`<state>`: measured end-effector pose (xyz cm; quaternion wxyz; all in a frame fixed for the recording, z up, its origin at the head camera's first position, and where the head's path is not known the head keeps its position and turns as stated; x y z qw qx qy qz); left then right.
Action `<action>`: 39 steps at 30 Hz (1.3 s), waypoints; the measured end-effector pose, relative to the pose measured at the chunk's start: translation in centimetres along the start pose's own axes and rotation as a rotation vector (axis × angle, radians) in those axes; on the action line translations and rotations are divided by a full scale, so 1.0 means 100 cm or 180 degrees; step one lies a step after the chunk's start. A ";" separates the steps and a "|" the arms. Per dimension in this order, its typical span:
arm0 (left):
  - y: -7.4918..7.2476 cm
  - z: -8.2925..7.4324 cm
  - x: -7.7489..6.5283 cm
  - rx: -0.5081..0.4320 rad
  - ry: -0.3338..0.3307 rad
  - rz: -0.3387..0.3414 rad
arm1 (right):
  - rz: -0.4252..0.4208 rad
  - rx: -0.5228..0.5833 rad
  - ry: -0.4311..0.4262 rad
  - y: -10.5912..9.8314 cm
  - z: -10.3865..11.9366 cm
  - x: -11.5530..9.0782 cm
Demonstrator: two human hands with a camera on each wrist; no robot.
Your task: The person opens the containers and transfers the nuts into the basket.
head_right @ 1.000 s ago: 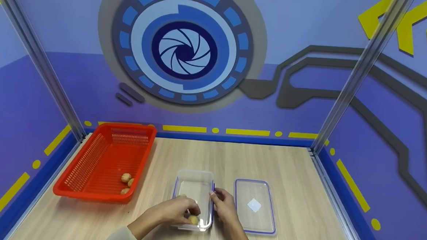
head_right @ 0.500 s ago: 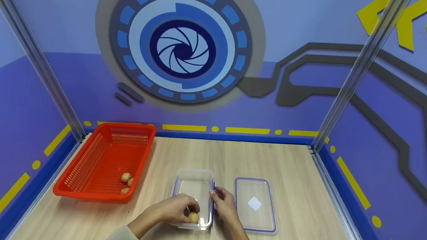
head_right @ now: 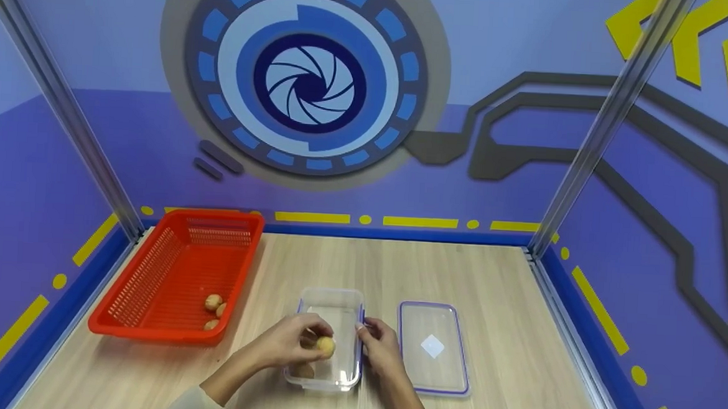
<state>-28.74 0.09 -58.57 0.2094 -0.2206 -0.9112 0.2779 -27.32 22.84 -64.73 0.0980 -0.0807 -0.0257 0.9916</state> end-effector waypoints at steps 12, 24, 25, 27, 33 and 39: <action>-0.072 -0.001 -0.004 -0.0049 0.0293 -0.0741 | 0.0048 0.0023 0.0010 0.002 0.001 0.001; -0.142 0.030 -0.033 0.0127 -0.0087 -0.1751 | 0.0073 -0.0011 0.0061 0.002 0.000 0.003; -0.147 0.033 -0.037 0.0164 -0.0156 -0.1819 | 0.0073 -0.0017 0.0051 0.002 0.000 0.003; -0.155 0.040 -0.046 0.0222 -0.0310 -0.1920 | 0.0071 -0.0030 0.0048 0.003 0.000 0.003; -0.167 0.065 -0.069 0.0219 -0.0762 -0.2119 | 0.0096 0.0032 0.0089 0.002 0.000 0.003; -0.167 0.084 -0.076 0.0166 -0.0990 -0.2183 | 0.0086 0.0067 0.0151 0.000 -0.002 0.002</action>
Point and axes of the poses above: each hand's wrist, its own x-axis towards the middle knuckle, its own y-axis out of the palm, z = x × y, the point moved 2 cm from there along x, towards the middle knuckle, and after that the axes turned 11 degrees about -z, right-handed, at the moved point
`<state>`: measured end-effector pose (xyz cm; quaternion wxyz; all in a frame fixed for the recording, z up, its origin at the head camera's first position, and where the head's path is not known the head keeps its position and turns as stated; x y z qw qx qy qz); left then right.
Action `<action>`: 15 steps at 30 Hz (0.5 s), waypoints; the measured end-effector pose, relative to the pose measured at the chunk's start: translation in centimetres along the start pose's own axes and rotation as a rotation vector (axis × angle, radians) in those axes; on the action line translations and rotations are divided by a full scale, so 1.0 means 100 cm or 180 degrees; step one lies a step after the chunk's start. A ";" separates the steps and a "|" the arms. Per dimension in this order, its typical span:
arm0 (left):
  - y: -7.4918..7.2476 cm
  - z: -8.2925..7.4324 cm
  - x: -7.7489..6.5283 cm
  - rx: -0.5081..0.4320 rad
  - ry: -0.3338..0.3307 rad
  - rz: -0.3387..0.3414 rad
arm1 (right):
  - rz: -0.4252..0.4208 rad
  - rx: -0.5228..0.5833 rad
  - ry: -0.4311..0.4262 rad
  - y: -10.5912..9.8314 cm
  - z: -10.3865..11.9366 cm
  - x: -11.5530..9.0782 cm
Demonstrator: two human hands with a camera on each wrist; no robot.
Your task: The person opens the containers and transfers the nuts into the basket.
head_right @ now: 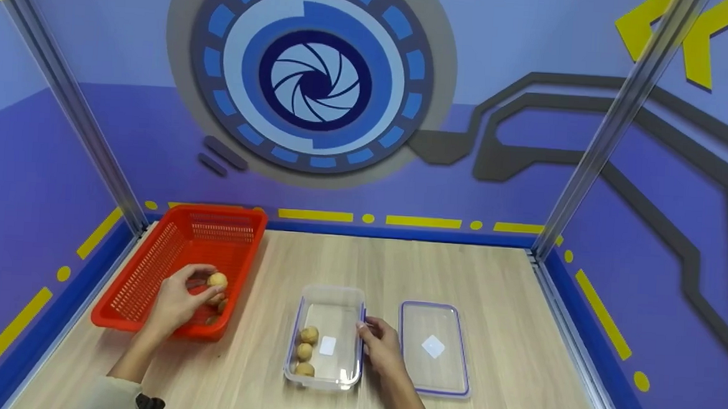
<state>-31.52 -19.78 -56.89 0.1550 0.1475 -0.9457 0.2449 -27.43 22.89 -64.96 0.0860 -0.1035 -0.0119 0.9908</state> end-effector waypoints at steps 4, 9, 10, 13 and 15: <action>0.002 0.007 0.000 0.0059 -0.0072 -0.0127 | 0.0046 0.0011 0.0006 0.000 -0.001 0.000; 0.003 0.010 -0.001 0.0079 -0.0103 -0.0182 | -0.0018 -0.0060 -0.0043 0.000 0.001 -0.001; 0.003 0.010 -0.001 0.0087 -0.0103 -0.0176 | -0.0036 -0.0066 -0.0045 -0.001 0.002 -0.001; 0.005 0.009 -0.002 0.0103 -0.0090 -0.0159 | -0.0062 -0.0052 -0.0010 -0.001 0.003 -0.003; 0.006 0.008 -0.001 0.0123 -0.0079 -0.0127 | -0.0064 -0.0060 -0.0013 -0.002 0.003 -0.003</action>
Point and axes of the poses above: each hand's wrist, its own x-axis towards the middle knuckle, its own y-axis out of the palm, z = x × y, the point moved 2 cm from there along x, towards the middle knuckle, and after that the axes turned 11 degrees about -z, right-handed, at the moved point
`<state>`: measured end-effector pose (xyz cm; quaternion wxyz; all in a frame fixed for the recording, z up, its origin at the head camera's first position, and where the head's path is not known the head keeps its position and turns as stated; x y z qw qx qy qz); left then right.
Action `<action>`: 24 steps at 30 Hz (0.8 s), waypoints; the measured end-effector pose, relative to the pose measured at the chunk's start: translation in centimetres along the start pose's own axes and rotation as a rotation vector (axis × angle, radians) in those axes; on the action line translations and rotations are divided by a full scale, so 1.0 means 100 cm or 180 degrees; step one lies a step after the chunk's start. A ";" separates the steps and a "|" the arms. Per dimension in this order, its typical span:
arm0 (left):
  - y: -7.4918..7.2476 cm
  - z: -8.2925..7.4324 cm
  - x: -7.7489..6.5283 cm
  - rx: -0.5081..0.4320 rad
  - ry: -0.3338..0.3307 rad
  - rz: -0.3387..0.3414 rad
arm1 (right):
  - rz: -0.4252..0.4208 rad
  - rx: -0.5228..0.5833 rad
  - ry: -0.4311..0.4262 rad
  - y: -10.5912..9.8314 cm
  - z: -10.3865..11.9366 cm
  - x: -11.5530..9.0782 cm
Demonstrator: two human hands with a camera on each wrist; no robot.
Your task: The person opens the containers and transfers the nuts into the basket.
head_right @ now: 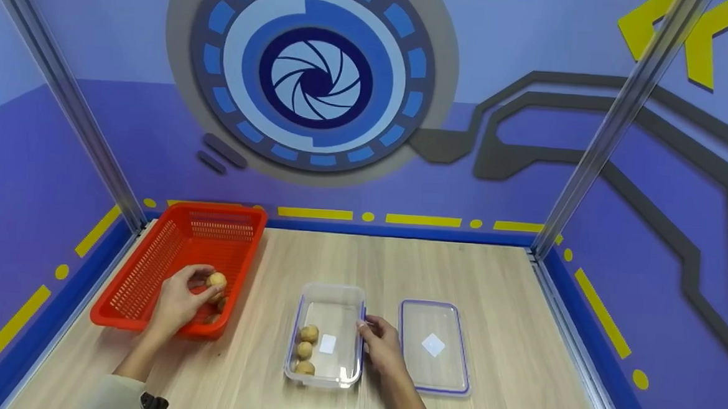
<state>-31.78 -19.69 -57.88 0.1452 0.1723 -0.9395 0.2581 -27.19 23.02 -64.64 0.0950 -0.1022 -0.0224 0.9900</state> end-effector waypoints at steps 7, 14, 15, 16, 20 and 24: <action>0.002 -0.001 0.000 0.0135 0.0026 0.0090 | 0.0021 -0.0033 0.0008 0.000 -0.002 0.000; 0.000 0.000 0.001 0.0165 0.0023 0.0130 | 0.0034 0.0053 0.0036 0.002 -0.002 0.001; 0.000 0.000 0.001 0.0170 0.0036 0.0119 | 0.0026 0.0068 0.0029 0.002 -0.002 0.001; 0.000 0.001 0.001 0.0170 0.0051 0.0109 | 0.0024 0.0081 0.0026 0.002 -0.002 0.001; 0.000 0.000 0.002 0.0162 0.0071 0.0110 | -0.0001 0.0097 -0.0027 0.003 -0.003 0.001; 0.000 -0.005 0.001 0.0183 0.0090 0.0139 | -0.0024 0.0109 -0.0020 0.003 -0.003 0.001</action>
Point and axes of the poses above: each hand's wrist, its own x-axis towards the middle knuckle, its own y-axis out of the palm, z = x × y, the point moved 2 cm from there along x, towards the middle knuckle, and after that the axes turned 11 degrees about -z, right-handed, at the moved point
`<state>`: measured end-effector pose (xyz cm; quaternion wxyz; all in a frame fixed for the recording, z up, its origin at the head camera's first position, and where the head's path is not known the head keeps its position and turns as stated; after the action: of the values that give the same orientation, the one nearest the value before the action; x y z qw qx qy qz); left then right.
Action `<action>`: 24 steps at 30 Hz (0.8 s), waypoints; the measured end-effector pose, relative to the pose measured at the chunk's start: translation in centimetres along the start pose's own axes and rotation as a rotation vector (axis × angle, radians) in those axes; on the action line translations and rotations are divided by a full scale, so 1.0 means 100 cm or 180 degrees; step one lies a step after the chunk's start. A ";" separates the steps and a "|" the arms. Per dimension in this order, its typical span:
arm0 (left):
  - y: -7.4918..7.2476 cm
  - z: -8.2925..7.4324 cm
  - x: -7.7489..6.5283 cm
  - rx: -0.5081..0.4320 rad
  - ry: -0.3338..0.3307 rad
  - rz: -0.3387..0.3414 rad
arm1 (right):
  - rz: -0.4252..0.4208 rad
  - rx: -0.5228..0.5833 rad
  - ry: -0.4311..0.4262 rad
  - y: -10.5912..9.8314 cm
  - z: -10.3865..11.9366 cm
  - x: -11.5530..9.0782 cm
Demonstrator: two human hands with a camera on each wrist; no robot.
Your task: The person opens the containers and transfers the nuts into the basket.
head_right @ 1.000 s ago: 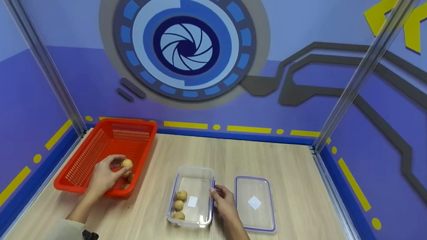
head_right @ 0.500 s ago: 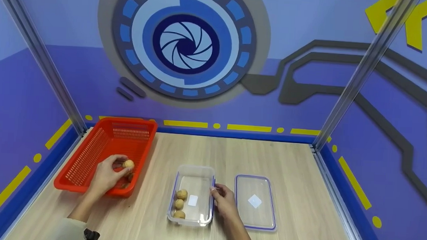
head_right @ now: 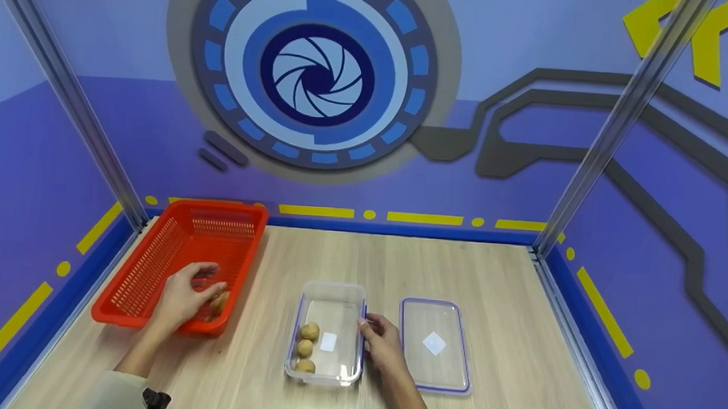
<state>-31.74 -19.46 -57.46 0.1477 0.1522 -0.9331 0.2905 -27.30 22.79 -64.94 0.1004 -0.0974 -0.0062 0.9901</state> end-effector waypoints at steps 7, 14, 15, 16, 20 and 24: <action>0.007 -0.034 -0.001 0.0175 0.0469 -0.0041 | -0.0008 0.0014 0.0064 0.000 -0.001 0.002; 0.031 -0.084 -0.012 0.0231 0.1047 0.0200 | -0.0014 0.0006 0.0122 0.000 0.000 0.000; 0.037 -0.089 -0.014 0.0236 0.1114 0.0280 | -0.0017 0.0006 0.0123 0.000 0.000 0.000; 0.042 -0.093 -0.017 0.0248 0.1172 0.0366 | -0.0021 0.0000 0.0104 -0.001 0.000 0.000; 0.066 -0.100 -0.030 0.0399 0.1293 0.0719 | -0.0041 -0.0017 0.0101 -0.001 -0.001 0.000; 0.088 -0.102 -0.039 0.0499 0.1410 0.0969 | 0.0018 -0.0032 0.0024 -0.002 0.000 0.000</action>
<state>-29.58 -5.81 -55.26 0.2905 -0.0459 -0.8649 0.4068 -27.22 22.95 -64.95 0.0971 -0.1016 -0.0105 0.9900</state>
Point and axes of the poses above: each hand's wrist, its own x-axis towards the middle knuckle, its own y-axis out of the palm, z = x × y, the point moved 2 cm from there along x, towards the middle knuckle, and after that the axes turned 11 degrees about -z, right-handed, at the moved point
